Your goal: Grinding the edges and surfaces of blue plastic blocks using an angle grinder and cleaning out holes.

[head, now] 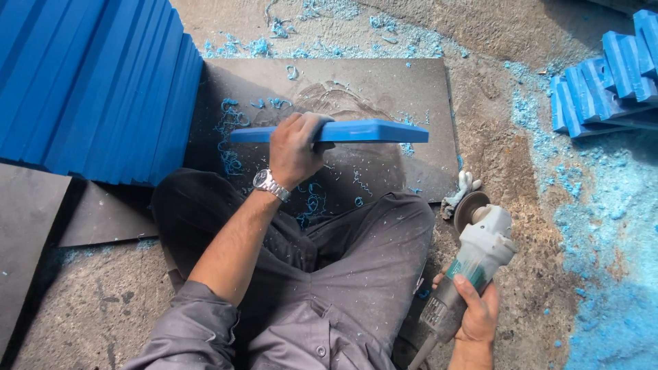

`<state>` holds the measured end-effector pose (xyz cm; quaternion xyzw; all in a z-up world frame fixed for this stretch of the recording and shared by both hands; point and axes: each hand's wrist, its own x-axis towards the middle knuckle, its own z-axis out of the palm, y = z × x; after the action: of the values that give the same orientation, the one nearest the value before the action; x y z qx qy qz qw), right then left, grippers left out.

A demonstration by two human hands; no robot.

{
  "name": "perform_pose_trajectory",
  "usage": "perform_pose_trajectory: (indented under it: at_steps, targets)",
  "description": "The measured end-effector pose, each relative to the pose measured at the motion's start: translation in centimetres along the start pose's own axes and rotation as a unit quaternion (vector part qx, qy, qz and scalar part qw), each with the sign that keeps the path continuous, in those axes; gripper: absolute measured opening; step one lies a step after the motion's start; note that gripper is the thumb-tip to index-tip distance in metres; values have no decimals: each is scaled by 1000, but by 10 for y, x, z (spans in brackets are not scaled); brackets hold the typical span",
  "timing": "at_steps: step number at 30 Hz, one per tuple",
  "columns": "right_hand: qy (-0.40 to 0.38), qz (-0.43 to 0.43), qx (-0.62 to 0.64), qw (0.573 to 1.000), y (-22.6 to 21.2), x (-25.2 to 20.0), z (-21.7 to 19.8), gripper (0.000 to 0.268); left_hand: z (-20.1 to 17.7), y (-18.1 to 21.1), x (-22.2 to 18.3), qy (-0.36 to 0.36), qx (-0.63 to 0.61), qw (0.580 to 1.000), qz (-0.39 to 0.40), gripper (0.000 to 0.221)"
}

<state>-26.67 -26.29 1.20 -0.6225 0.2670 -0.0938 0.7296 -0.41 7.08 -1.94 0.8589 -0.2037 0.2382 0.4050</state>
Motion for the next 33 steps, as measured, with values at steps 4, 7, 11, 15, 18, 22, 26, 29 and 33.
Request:
perform_pose_trajectory:
  at_steps: [4,7,11,15,18,22,26,29,33]
  targets:
    - [-24,6,12,1000,9,11,10,49,41,3,4,-33,28,998,39,44]
    - [-13,8,0,1000,11,18,20,48,75,-3,-7,-82,106,988,80,50]
    - [-8,1,-72,997,15,28,27,51,118,-10,-24,-157,123,978,54,50]
    - [-16,-13,-133,991,22,48,34,58,135,-5,-27,-168,122,977,44,49]
    - [-4,-75,-260,963,27,68,38,62,128,-7,-22,-178,130,975,26,43]
    - [-19,-73,-263,962,22,93,53,63,94,-28,-30,-131,146,979,54,44]
    - [-22,-76,-300,951,11,103,66,62,47,-55,-48,-171,217,961,-13,40]
    - [-28,-87,-310,946,4,104,76,62,16,-67,-57,-159,274,948,-37,38]
    - [-23,-96,-324,941,7,104,78,61,5,-77,-71,-154,312,935,-60,30]
